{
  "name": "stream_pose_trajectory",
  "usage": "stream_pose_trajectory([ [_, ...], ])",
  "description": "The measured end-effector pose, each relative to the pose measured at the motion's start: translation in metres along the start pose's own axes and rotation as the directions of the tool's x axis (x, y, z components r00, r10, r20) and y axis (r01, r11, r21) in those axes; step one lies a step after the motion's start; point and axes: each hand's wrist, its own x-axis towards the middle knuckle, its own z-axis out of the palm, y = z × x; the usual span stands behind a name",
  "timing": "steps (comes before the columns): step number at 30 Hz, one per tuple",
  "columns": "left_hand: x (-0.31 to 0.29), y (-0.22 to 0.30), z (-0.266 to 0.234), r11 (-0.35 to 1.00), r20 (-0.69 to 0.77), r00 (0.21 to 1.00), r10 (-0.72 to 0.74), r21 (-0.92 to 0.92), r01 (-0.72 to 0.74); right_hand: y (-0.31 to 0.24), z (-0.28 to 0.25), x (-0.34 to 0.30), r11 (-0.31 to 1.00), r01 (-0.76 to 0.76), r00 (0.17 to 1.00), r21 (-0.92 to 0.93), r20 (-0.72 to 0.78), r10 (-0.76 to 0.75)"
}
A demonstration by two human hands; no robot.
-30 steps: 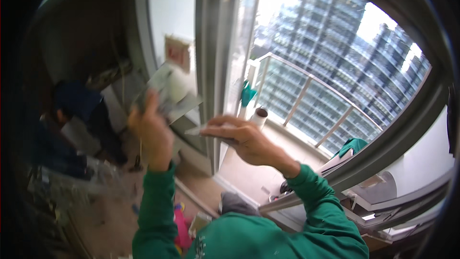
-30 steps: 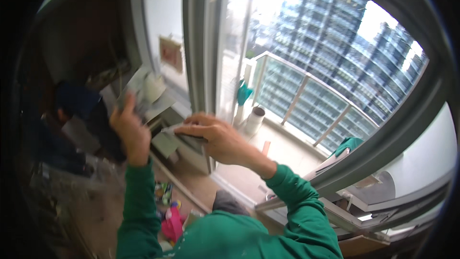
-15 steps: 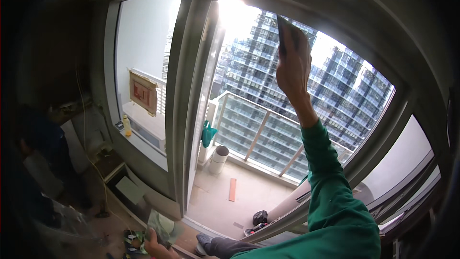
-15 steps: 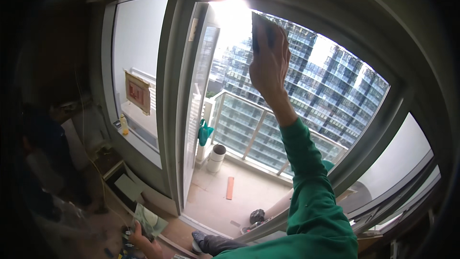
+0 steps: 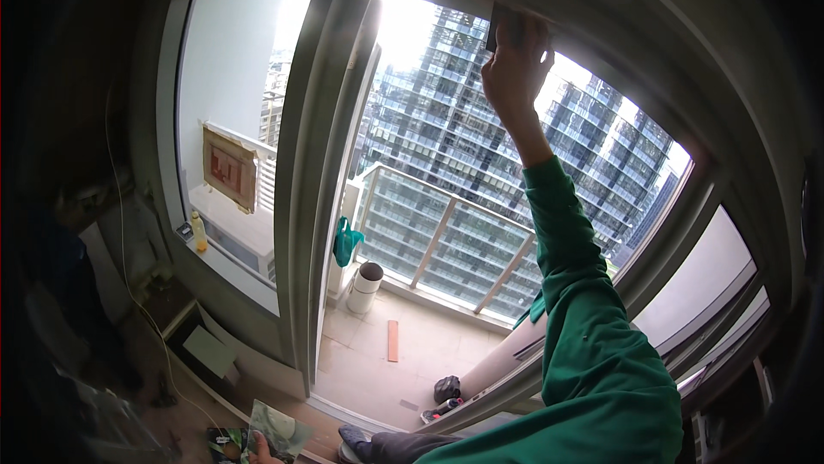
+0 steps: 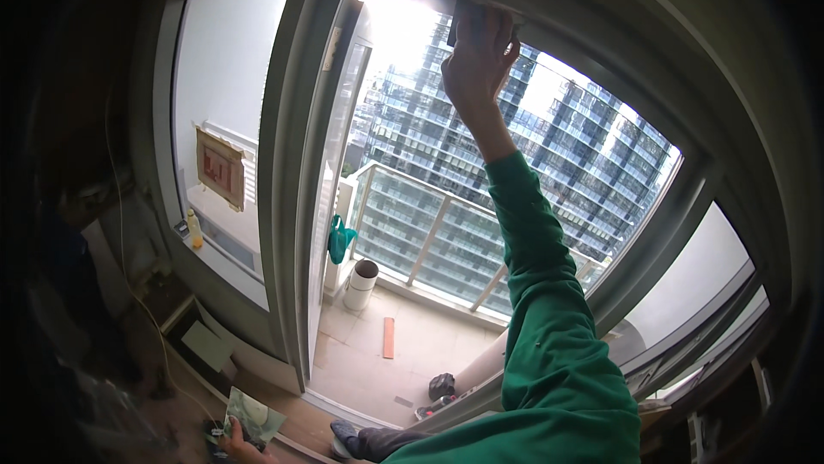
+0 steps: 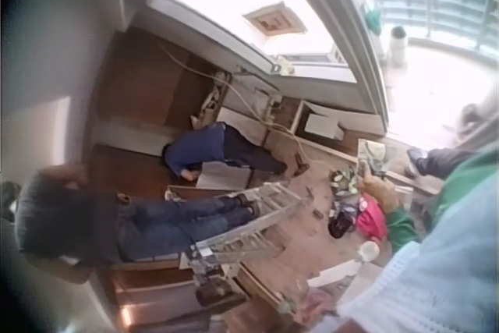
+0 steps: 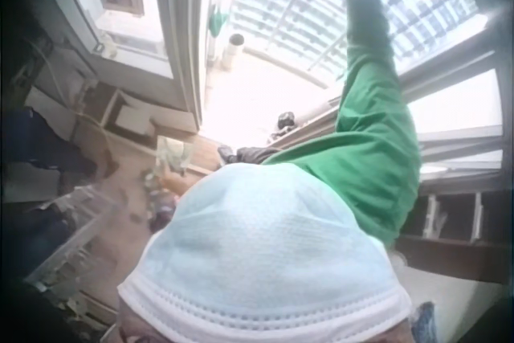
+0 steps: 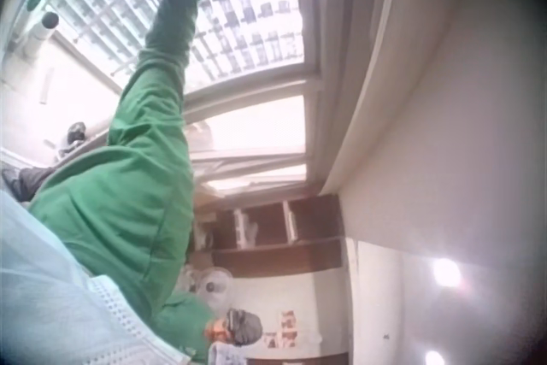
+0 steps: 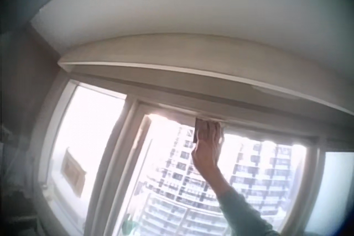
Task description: The person sands the upper frame and ceiling area near a large window using a sanding block. They repeatedly rub the sanding block against the frame and ceiling, occasionally switching hands and adjusting grip. Other workers are present in the background, but the camera wearer focuses on the window frame and ceiling.
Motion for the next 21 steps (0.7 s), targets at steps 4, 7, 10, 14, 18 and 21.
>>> stream_pose_trajectory([
  [4,0.000,-0.002,0.003,0.993,-0.007,0.998,-0.058,-0.103,0.057,0.011,0.010,-0.002,0.999,0.014,1.000,-0.035,-0.007,-0.014],
  [7,0.011,-0.008,-0.005,0.963,0.025,0.979,-0.202,-0.180,0.203,0.001,0.002,0.004,0.999,0.012,0.997,0.031,-0.071,-0.010],
  [10,-0.002,0.001,0.003,0.976,0.049,0.988,-0.145,-0.158,0.151,0.002,-0.001,0.007,0.990,0.005,1.000,-0.142,0.015,-0.003],
  [14,-0.013,0.005,0.004,0.978,0.085,0.990,-0.117,-0.161,0.130,-0.003,-0.008,0.002,0.993,0.009,0.992,-0.121,0.129,0.007],
  [18,0.008,-0.025,-0.022,0.996,0.162,0.984,0.077,0.021,-0.082,-0.007,-0.007,-0.044,1.000,-0.008,0.972,0.001,0.234,0.008],
  [21,0.044,-0.054,-0.066,0.353,0.533,0.529,0.660,0.401,-0.845,-0.017,-0.035,-0.038,0.989,-0.011,0.993,0.150,0.118,-0.007],
])
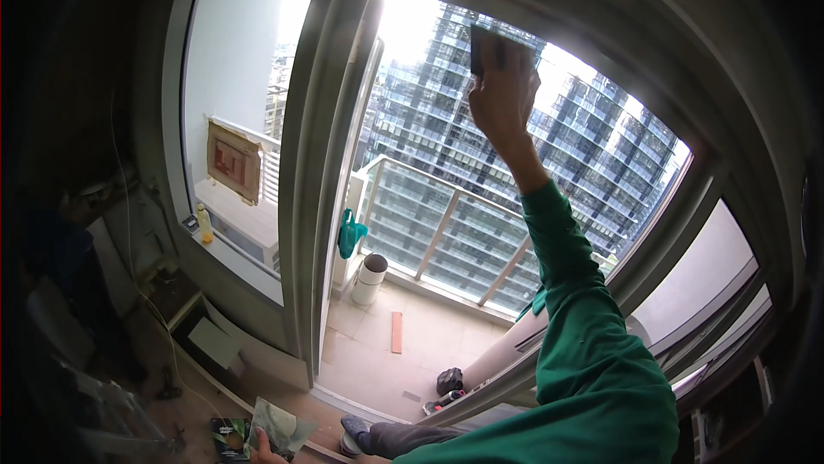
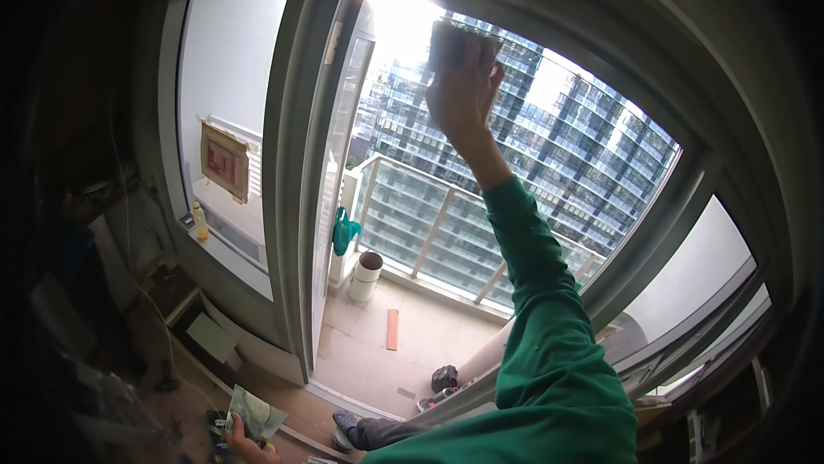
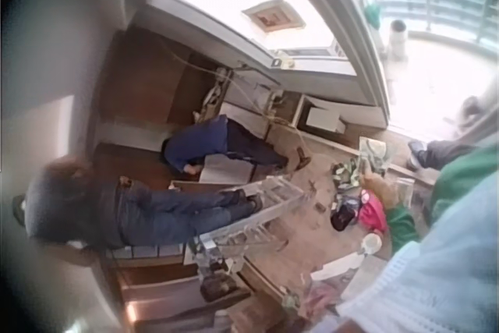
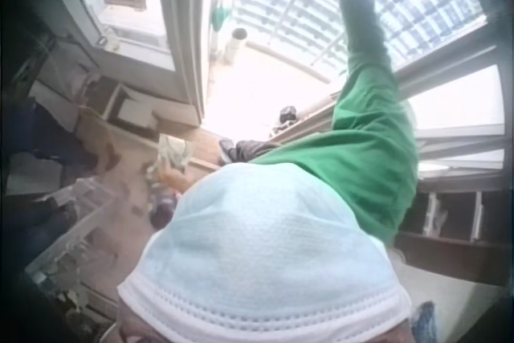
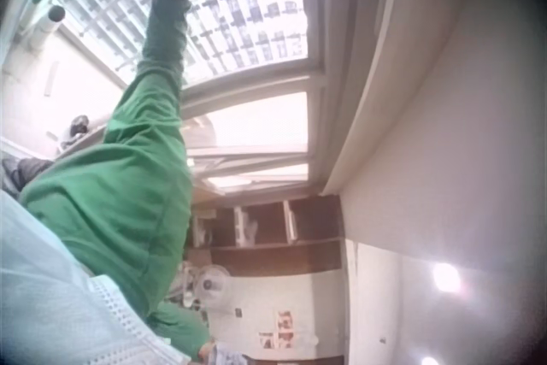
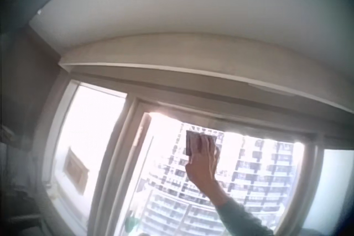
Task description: The person sands the upper frame and ceiling area near a large window using a sanding block. They repeatedly rub the sanding block against the frame and ceiling, occasionally switching hands and adjusting grip. Other workers are present in the background, but the camera wearer focuses on the window frame and ceiling.
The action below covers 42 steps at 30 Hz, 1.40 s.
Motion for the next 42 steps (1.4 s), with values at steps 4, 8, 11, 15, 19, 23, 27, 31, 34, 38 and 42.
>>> stream_pose_trajectory([
  [4,-0.006,-0.028,-0.007,0.962,0.101,0.973,0.210,0.160,-0.224,0.022,0.006,0.020,0.997,0.012,0.998,-0.079,-0.067,-0.018],
  [8,-0.010,-0.030,-0.002,0.981,0.095,0.988,0.119,0.140,-0.132,0.043,0.005,0.024,0.994,-0.005,0.997,-0.105,-0.083,-0.004],
  [11,-0.011,-0.033,0.002,0.992,0.039,0.998,0.058,0.109,-0.062,0.054,0.007,0.027,0.993,0.016,0.994,-0.116,-0.105,-0.028],
  [15,-0.035,-0.091,0.026,0.959,0.014,0.959,-0.282,-0.017,0.282,0.062,0.018,0.031,0.989,0.031,0.988,-0.142,-0.147,-0.052],
  [19,-0.006,-0.010,0.005,0.837,0.044,0.836,-0.547,0.037,0.546,0.063,0.020,0.027,0.980,0.000,0.992,-0.197,-0.121,-0.024],
  [23,-0.035,-0.086,0.009,0.992,0.209,0.977,-0.035,0.122,0.009,0.055,0.010,0.036,0.947,-0.022,1.000,-0.320,-0.024,0.015],
  [27,-0.039,-0.105,-0.003,0.938,0.371,0.913,0.169,0.225,-0.265,0.043,-0.001,0.042,0.959,-0.060,0.988,-0.278,0.122,0.097],
  [31,-0.065,-0.147,0.024,0.974,0.198,0.956,-0.216,-0.019,0.224,0.028,0.001,0.020,0.982,-0.107,0.955,-0.153,0.259,0.144],
  [34,-0.044,-0.091,-0.003,0.998,0.215,0.975,-0.055,0.024,0.051,0.020,-0.006,-0.004,0.995,-0.096,0.976,-0.034,0.194,0.101],
  [38,-0.026,-0.051,-0.028,0.969,0.287,0.926,-0.245,0.112,0.221,0.022,0.002,0.013,0.999,0.000,0.998,0.054,-0.066,0.003],
  [42,0.023,0.002,-0.057,0.965,0.587,0.799,-0.128,0.260,-0.036,0.035,0.021,0.023,0.999,0.036,0.990,0.035,-0.137,-0.030],
])
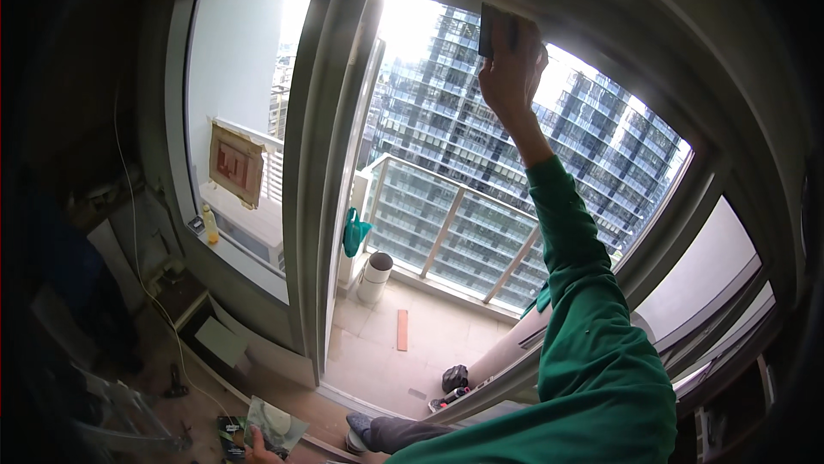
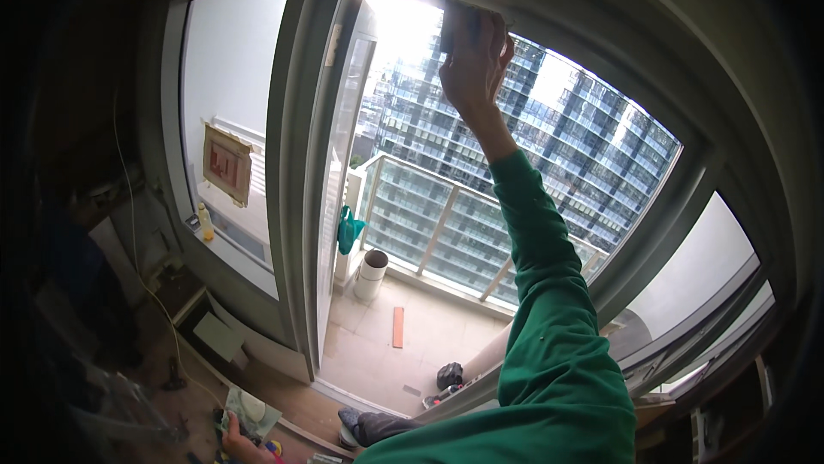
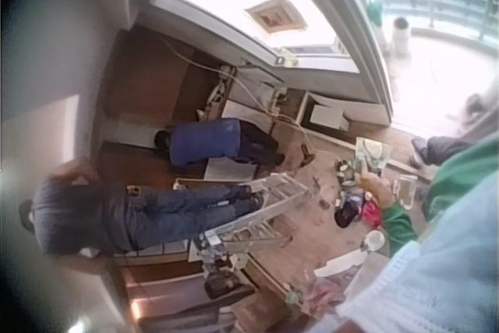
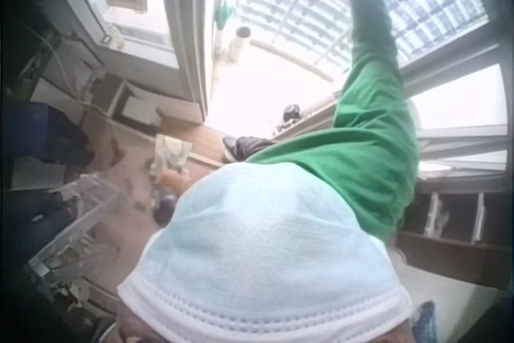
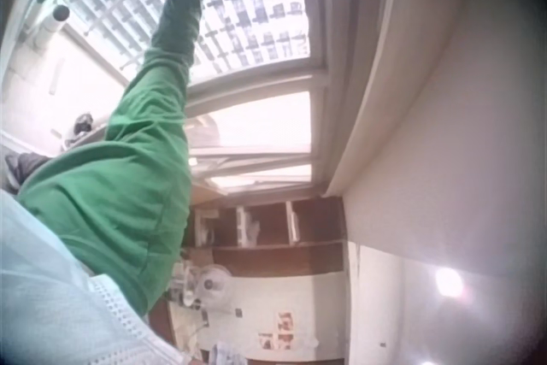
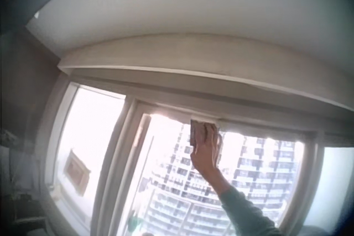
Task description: The person sands the upper frame and ceiling area near a large window using a sanding block. They repeatedly rub the sanding block against the frame and ceiling, occasionally switching hands and adjusting grip. Other workers are present in the background, but the camera wearer focuses on the window frame and ceiling.
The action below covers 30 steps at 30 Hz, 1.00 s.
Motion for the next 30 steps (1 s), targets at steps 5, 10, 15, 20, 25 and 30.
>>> stream_pose_trajectory([
  [5,0.004,0.046,-0.031,0.971,0.094,0.987,-0.133,0.212,0.111,-0.010,0.007,0.008,1.000,0.019,1.000,0.009,-0.007,-0.019],
  [10,-0.004,0.002,0.005,0.994,-0.075,0.993,0.086,0.076,-0.080,-0.013,0.025,0.016,0.999,0.037,0.999,-0.012,-0.035,-0.037],
  [15,-0.010,0.017,0.020,0.932,-0.022,0.974,-0.227,0.286,0.224,-0.014,0.036,0.019,0.998,0.011,0.999,-0.067,-0.042,-0.014],
  [20,-0.012,-0.040,0.108,0.786,-0.227,0.755,-0.615,-0.242,0.568,-0.014,0.036,0.022,0.991,0.016,1.000,-0.131,-0.021,-0.019],
  [25,-0.007,-0.056,0.136,0.754,-0.347,0.687,-0.638,-0.462,0.466,-0.020,0.031,0.029,0.977,0.009,1.000,-0.215,0.028,-0.004],
  [30,0.019,0.051,0.044,0.046,-0.020,0.621,-0.784,-0.999,0.026,-0.036,0.019,-0.001,0.986,-0.019,0.991,-0.164,0.127,0.040],
])
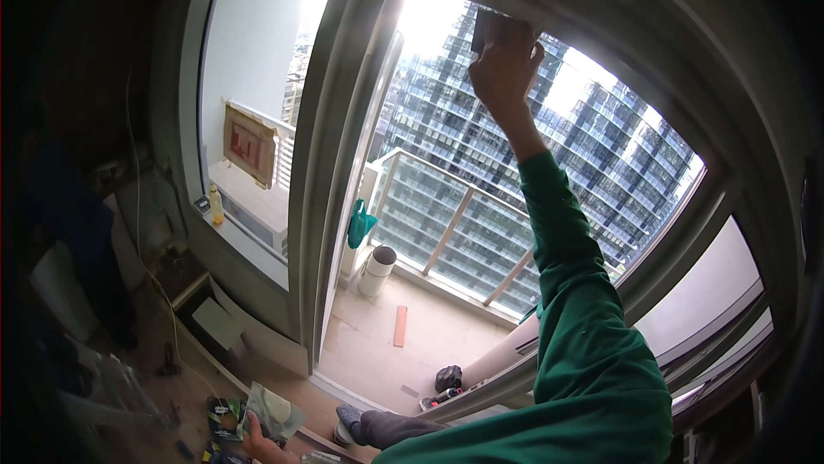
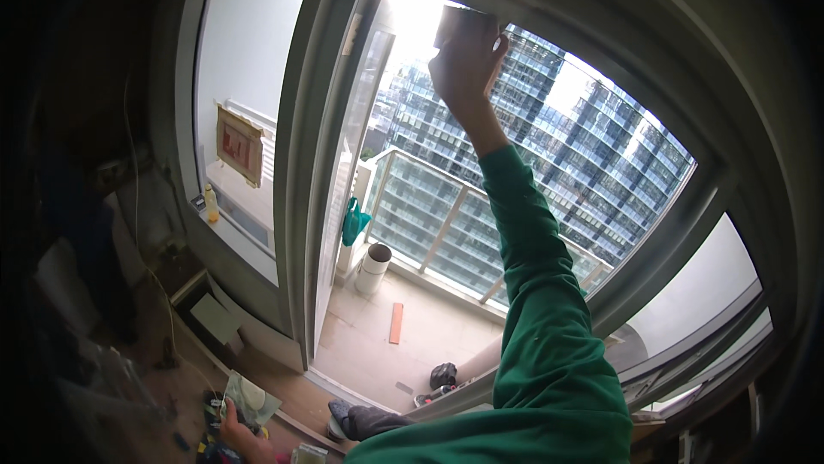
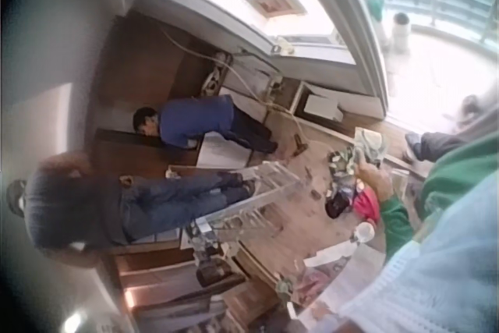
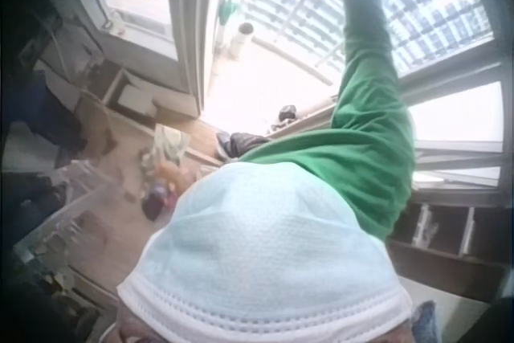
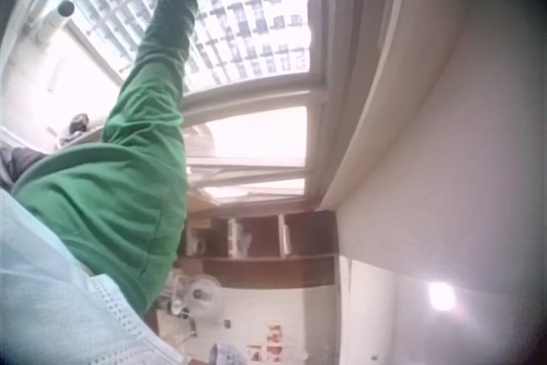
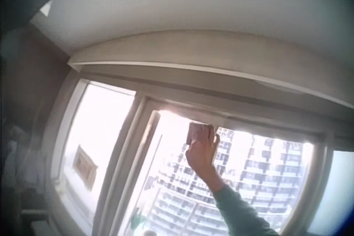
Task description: The person sands the upper frame and ceiling area near a large window using a sanding block. They repeatedly rub the sanding block against the frame and ceiling, occasionally switching hands and adjusting grip. Other workers are present in the background, but the camera wearer focuses on the window frame and ceiling.
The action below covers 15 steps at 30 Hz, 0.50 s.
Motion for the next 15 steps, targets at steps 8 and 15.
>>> stream_pose_trajectory([
  [8,-0.031,0.091,0.100,0.918,0.353,0.933,-0.063,-0.346,0.193,-0.074,-0.141,-0.146,0.034,-0.582,0.813,0.812,0.581,0.041],
  [15,-0.028,0.137,0.229,0.814,0.717,0.687,-0.116,-0.329,0.480,-0.138,-0.222,-0.214,-0.749,-0.608,0.536,0.263,0.832,-0.143],
])
